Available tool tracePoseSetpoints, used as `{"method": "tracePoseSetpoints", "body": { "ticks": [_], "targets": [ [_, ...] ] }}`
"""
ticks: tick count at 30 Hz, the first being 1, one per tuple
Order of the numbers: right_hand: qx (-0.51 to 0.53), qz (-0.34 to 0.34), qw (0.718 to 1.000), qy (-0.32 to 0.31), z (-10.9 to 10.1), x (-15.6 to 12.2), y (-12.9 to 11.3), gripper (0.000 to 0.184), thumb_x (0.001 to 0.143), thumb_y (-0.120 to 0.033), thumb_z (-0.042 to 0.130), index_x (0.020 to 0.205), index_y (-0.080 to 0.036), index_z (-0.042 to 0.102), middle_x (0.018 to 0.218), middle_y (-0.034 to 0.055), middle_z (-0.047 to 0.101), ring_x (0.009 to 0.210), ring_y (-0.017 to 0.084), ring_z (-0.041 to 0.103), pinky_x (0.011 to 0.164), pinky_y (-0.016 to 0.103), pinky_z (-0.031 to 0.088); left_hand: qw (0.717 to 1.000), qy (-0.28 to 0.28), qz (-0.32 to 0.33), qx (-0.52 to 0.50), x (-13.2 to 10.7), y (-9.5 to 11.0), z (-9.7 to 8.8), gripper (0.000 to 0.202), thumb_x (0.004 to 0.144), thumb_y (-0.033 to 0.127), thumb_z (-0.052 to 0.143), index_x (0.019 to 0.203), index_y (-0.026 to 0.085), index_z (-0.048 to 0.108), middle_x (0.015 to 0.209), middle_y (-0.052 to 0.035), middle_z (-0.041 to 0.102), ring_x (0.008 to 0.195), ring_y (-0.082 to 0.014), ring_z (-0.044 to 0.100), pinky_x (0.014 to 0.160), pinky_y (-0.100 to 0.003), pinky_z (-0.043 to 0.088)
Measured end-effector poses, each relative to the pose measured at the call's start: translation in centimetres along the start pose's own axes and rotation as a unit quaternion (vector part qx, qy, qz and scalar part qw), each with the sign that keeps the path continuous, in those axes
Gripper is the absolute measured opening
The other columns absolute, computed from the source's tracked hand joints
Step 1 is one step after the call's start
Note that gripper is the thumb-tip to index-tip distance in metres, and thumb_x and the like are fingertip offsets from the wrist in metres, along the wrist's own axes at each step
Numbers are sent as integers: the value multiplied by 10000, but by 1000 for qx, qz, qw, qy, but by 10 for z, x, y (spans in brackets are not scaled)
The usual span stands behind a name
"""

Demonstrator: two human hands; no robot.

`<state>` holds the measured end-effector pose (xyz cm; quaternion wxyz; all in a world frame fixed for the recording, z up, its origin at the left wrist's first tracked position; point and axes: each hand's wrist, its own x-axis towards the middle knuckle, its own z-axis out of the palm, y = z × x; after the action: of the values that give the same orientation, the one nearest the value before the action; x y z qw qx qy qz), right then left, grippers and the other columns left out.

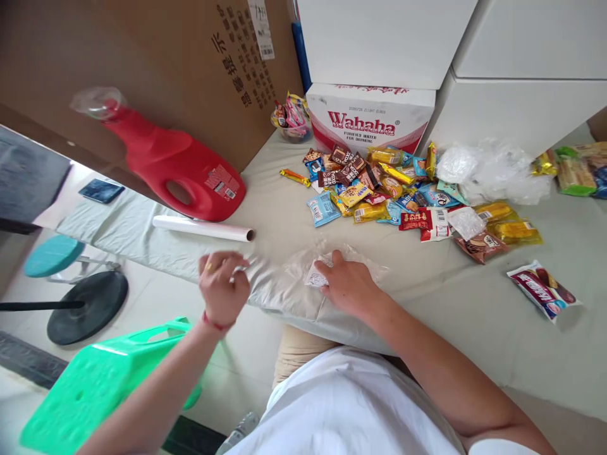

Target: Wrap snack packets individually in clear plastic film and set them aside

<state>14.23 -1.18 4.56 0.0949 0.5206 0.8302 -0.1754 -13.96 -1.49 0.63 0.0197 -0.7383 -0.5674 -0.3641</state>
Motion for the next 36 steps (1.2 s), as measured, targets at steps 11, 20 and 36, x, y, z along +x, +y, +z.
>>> {"method": "tracePoseSetpoints", "body": {
  "ticks": [11, 20, 36],
  "targets": [
    [34, 13, 999, 9, 6, -4, 1, 562, 1003, -401, 560, 1540, -294, 436, 1413, 171, 544, 936, 258, 729, 752, 322, 533, 969, -57, -143, -195, -34, 127, 71, 333, 1051, 245, 329, 1184, 228, 633, 1282, -129, 699, 1271, -225, 625, 1102, -476, 488],
    [152, -18, 987, 55, 17, -9, 19, 493, 1073, -330, 428, 1526, -135, 438, 1432, 182, 586, 1217, 263, 645, 980, 351, 503, 977, -81, -193, -32, -22, 89, 73, 340, 1034, 360, 414, 1205, 227, 676, 1451, -159, 592, 1450, -336, 438, 1146, -593, 355],
    [208, -18, 975, 75, -6, 2, 54, 414, 1013, -300, 536, 1395, -151, 594, 1339, 125, 666, 1131, 233, 663, 947, 317, 496, 994, -91, 62, 22, -28, 121, 71, 280, 971, 201, 546, 1188, 264, 711, 1208, -31, 770, 1052, -266, 648, 871, -454, 373]
  ]
}}
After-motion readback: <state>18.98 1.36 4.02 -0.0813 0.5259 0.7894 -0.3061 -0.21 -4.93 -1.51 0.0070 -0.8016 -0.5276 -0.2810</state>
